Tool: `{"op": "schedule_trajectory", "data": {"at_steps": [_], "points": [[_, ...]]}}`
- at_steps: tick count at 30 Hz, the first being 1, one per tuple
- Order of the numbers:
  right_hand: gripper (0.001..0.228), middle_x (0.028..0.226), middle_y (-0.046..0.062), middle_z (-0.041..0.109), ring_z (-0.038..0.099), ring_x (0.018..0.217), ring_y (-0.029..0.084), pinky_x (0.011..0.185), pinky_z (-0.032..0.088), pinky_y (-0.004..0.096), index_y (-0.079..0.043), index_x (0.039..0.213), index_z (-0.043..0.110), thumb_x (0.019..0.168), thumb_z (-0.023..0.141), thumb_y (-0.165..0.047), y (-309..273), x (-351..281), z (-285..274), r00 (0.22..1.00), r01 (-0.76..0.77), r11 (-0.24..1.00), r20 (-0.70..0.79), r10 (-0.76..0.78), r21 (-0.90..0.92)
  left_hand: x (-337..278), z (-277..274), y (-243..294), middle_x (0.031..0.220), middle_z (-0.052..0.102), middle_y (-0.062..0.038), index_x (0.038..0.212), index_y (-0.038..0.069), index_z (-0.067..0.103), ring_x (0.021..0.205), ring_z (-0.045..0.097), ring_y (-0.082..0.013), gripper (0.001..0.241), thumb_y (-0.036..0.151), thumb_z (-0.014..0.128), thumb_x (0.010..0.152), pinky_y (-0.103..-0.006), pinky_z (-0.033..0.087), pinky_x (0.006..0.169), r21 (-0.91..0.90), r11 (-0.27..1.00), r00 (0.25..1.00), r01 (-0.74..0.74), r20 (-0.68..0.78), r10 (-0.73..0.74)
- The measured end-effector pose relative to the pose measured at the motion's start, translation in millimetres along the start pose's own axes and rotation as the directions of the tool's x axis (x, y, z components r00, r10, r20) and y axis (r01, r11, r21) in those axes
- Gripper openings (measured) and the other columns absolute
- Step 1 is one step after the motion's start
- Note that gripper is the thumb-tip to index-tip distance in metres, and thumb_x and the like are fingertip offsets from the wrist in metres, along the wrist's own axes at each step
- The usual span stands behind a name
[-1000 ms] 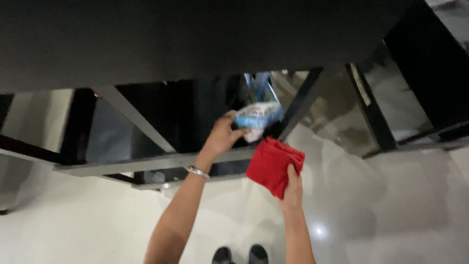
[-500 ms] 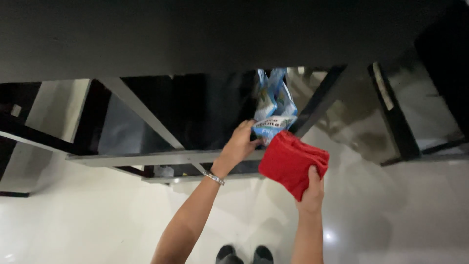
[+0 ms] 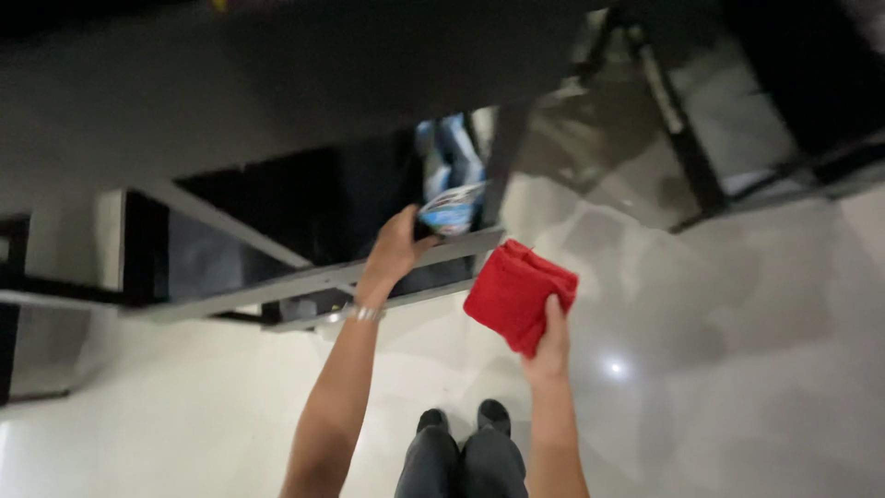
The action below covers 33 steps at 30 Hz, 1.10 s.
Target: Wiping down food pouches and organizing them on shelves in a grocery store.
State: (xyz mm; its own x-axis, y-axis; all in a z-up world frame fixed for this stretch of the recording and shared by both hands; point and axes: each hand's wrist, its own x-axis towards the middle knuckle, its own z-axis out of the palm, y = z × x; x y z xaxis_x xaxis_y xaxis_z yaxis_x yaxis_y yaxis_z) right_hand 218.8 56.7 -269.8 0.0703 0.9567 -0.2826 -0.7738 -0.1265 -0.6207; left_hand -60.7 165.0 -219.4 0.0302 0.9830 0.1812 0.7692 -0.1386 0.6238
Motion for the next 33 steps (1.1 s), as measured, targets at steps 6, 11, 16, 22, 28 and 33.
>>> {"op": "schedule_trajectory", "data": {"at_steps": [6,11,16,22,28,33], "points": [[0.063,0.144,0.009,0.062,0.061,0.128,0.024,0.106,0.049,0.042,-0.005,0.146,0.05,0.098,0.054,-0.046,-72,-88,56,0.953,-0.171,0.97,-0.221,0.207,0.171,-100,-60,154,0.143,0.057,-0.023,0.135,0.002,0.056,0.136,0.051,-0.0421,0.038,0.017,0.064,0.101,-0.0488,0.041,0.116,-0.074,0.997,0.934,-0.03,-0.356,0.002],[0.065,0.142,0.015,0.061,0.056,0.122,0.03,0.097,0.04,0.048,-0.004,0.149,0.051,0.101,0.052,-0.047,-111,-135,67,0.968,-0.133,0.974,-0.187,0.167,0.186,-145,-20,253,0.159,0.04,-0.025,0.153,-0.001,0.04,0.152,0.036,-0.043,0.06,0.037,0.047,0.106,-0.05,0.027,0.126,-0.427,0.881,0.963,-0.202,-0.253,0.098],[0.062,0.15,0.007,0.055,0.052,0.137,0.02,0.113,0.039,0.036,-0.01,0.15,0.042,0.095,0.058,-0.033,-228,-158,116,0.995,-0.029,0.999,-0.092,0.027,-0.021,-125,-10,368,0.173,-0.002,-0.03,0.165,-0.003,0.012,0.16,0.012,-0.0485,0.09,0.063,0.033,0.107,-0.0538,0.015,0.128,-0.791,0.575,0.967,-0.209,-0.079,0.242],[0.053,0.141,0.013,0.061,0.057,0.128,0.024,0.105,0.047,0.039,0.0,0.146,0.05,0.098,0.06,-0.018,-346,-95,54,0.978,-0.055,0.993,-0.206,0.032,-0.105,-43,27,480,0.174,0.006,-0.028,0.164,-0.002,0.02,0.163,0.006,-0.0471,0.077,0.051,0.034,0.11,-0.0518,0.01,0.131,-0.569,0.785,0.939,-0.243,0.064,0.337],[0.053,0.143,0.009,0.059,0.057,0.13,0.023,0.106,0.048,0.039,-0.005,0.148,0.048,0.097,0.06,-0.015,-417,1,66,0.969,-0.005,0.969,-0.241,-0.057,-0.247,53,50,504,0.175,0.008,-0.025,0.165,-0.002,0.015,0.163,0.007,-0.0393,0.075,0.043,0.038,0.109,-0.0453,0.009,0.13,-0.651,0.75,0.981,-0.113,0.048,0.19],[0.059,0.145,0.008,0.057,0.057,0.131,0.023,0.106,0.05,0.04,-0.009,0.15,0.043,0.096,0.062,-0.02,-424,94,80,0.964,-0.039,0.97,-0.263,-0.026,-0.238,131,93,451,0.174,0.016,-0.017,0.164,0.001,0.019,0.161,0.013,-0.0318,0.071,0.042,0.038,0.109,-0.0431,0.012,0.128,-0.628,0.778,1.0,-0.004,-0.022,-0.012]]}}
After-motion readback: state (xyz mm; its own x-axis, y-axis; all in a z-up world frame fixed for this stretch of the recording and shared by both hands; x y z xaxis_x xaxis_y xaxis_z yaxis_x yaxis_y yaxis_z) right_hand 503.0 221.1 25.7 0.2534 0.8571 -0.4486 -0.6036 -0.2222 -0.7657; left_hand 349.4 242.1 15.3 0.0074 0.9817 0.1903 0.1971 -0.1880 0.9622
